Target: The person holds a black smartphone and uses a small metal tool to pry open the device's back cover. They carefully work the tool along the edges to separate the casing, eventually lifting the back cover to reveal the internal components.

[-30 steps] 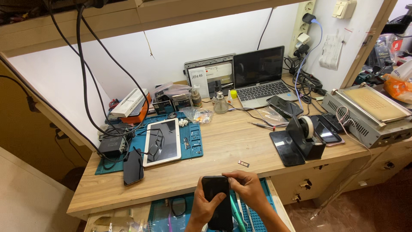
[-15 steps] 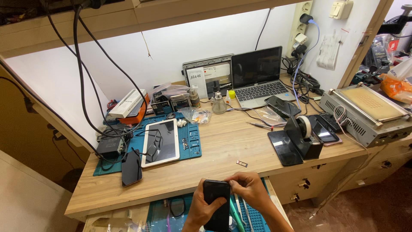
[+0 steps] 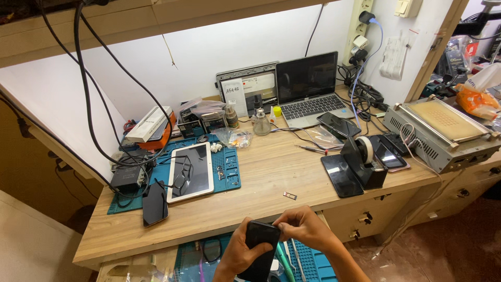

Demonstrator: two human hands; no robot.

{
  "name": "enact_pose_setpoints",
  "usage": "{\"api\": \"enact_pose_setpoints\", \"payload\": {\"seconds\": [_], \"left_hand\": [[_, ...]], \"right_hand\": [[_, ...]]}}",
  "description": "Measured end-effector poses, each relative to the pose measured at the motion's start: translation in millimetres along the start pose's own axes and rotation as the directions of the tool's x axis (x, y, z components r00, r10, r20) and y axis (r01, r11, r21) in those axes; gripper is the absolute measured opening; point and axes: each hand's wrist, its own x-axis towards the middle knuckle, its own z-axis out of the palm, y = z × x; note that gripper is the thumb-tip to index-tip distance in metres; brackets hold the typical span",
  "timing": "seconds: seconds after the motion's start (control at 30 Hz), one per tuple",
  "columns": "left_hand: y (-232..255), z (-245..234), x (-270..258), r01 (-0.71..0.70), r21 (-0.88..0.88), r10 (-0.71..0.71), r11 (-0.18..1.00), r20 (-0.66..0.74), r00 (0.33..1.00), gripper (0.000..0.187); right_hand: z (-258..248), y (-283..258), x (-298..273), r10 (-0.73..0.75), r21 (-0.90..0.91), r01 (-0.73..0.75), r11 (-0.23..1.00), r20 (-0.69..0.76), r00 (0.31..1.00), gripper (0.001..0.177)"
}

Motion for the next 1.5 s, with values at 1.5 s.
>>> {"api": "enact_pose_setpoints", "payload": {"seconds": [1.5], "left_hand": [[-40.1, 5.7, 5.1, 0.022, -0.748, -0.294, 0.663, -0.233, 0.927, 0.043]], "right_hand": [[-31.7, 39.8, -22.4, 0.093, -0.684, -0.248, 0.686, -0.256, 0.962, 0.011]]}}
